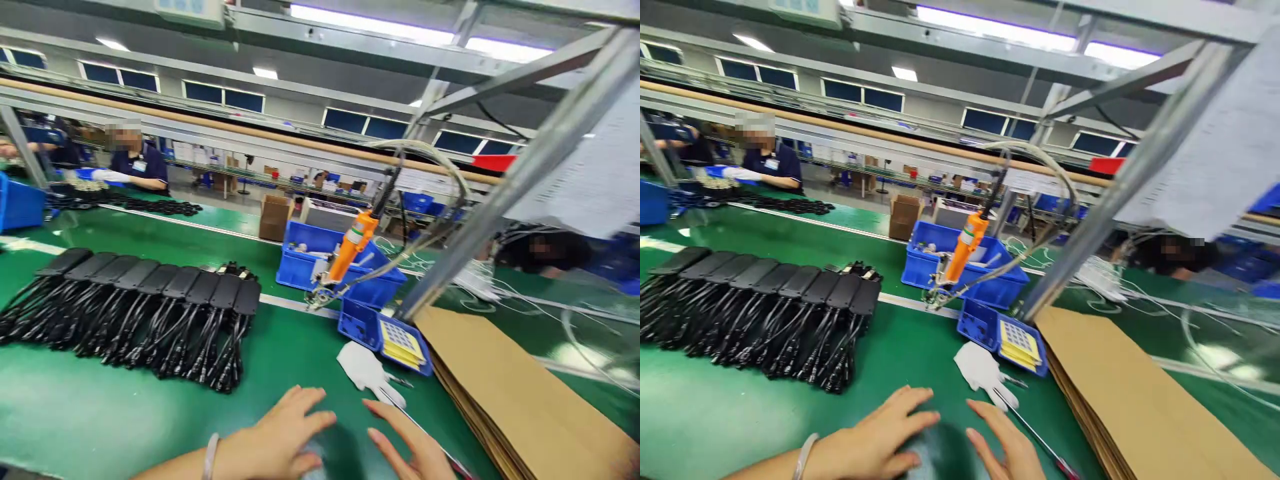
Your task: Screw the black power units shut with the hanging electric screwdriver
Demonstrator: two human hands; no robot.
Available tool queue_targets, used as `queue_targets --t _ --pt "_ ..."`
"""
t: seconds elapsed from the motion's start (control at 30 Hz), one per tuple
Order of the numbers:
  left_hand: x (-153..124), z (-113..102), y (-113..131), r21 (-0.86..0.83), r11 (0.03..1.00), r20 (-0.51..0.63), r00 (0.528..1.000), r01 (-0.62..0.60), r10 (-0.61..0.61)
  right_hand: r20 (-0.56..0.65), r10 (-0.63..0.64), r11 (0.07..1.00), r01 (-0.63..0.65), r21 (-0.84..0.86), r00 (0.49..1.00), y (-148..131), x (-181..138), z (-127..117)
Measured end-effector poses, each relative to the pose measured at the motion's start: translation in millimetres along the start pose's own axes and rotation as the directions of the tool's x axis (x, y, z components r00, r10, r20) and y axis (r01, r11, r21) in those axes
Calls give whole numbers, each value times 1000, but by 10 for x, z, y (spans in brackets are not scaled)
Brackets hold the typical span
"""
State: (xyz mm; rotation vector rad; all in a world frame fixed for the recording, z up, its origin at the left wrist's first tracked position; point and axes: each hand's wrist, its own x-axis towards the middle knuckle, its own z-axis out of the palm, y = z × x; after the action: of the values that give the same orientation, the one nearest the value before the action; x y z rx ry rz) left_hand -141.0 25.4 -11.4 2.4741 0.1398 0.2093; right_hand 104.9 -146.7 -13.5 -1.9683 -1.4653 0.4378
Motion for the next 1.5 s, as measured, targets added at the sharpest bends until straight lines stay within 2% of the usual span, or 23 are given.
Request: queue_targets --t 0.03,0.1,0.17,0.23,0.3,0.37,0.43,0.5,0.53,0.6,0.67,0.77,0.83,0.9,1.0,1.07,1.13,1.2,1.3,1.43,1.5 --pt "-91 -97 -98 -11 991 -119 984 133 -133 93 -28 997 20 79 995 -216 338 125" --pt "-272 -233 -296 -67 946 -362 876 316 -318 252 -87 963 17 268 964 -566 977 417" --pt "-445 -297 -491 -155 920 -563 733 360 -382 368 -127 888 -60 456 921 -772 1573 735" --pt "-581 -309 -675 -234 908 -669 620 348 -410 398 -121 862 -103 497 910 -879 2116 1048" --pt "-654 -309 -842 -311 874 -662 575 373 -481 401 -116 841 -125 526 909 -956 2572 1331" --pt "-653 -340 -977 -420 789 -533 582 448 -614 404 -146 811 -124 572 903 -1038 2898 1556" --pt "-593 -418 -1062 -546 661 -353 573 515 -739 396 -196 773 -108 626 897 -1118 3074 1703" --pt "-500 -516 -1088 -632 574 -262 554 520 -790 386 -233 737 -96 669 893 -1172 3112 1761" --pt "-448 -557 -1081 -649 577 -269 560 495 -784 378 -241 725 -94 682 894 -1185 3089 1759" --pt "-339 -598 -1042 -635 644 -332 602 427 -726 353 -241 708 -84 701 904 -1184 2984 1702" --pt "-227 -574 -989 -621 693 -380 633 365 -674 311 -234 700 -62 711 921 -1159 2832 1586" --pt "-59 -462 -913 -724 633 -360 632 274 -686 225 -227 706 1 708 947 -1086 2562 1332" --pt "42 -398 -859 -780 586 -323 661 220 -677 159 -222 715 50 697 962 -1004 2367 1126" --pt "125 -386 -791 -755 608 -306 688 245 -658 110 -229 712 89 697 967 -884 2165 910" --pt "221 -465 -653 -542 758 -345 726 363 -595 99 -273 706 129 696 957 -634 1856 628" --pt "275 -533 -562 -320 862 -359 792 392 -493 131 -292 741 138 658 947 -442 1654 519" --pt "320 -553 -503 -101 914 -316 859 393 -404 169 -276 810 135 570 946 -255 1464 499" --pt "341 -506 -496 86 917 -234 903 389 -361 206 -235 893 127 433 950 -93 1301 549" --pt "311 -372 -581 288 892 -167 935 349 -312 240 -177 960 114 257 954 71 1134 655" --pt "242 -269 -729 442 798 -209 912 410 -353 261 -206 962 146 233 943 130 1076 721" --pt "246 -253 -763 476 776 -189 910 414 -370 265 -215 955 145 259 940 116 1093 756"
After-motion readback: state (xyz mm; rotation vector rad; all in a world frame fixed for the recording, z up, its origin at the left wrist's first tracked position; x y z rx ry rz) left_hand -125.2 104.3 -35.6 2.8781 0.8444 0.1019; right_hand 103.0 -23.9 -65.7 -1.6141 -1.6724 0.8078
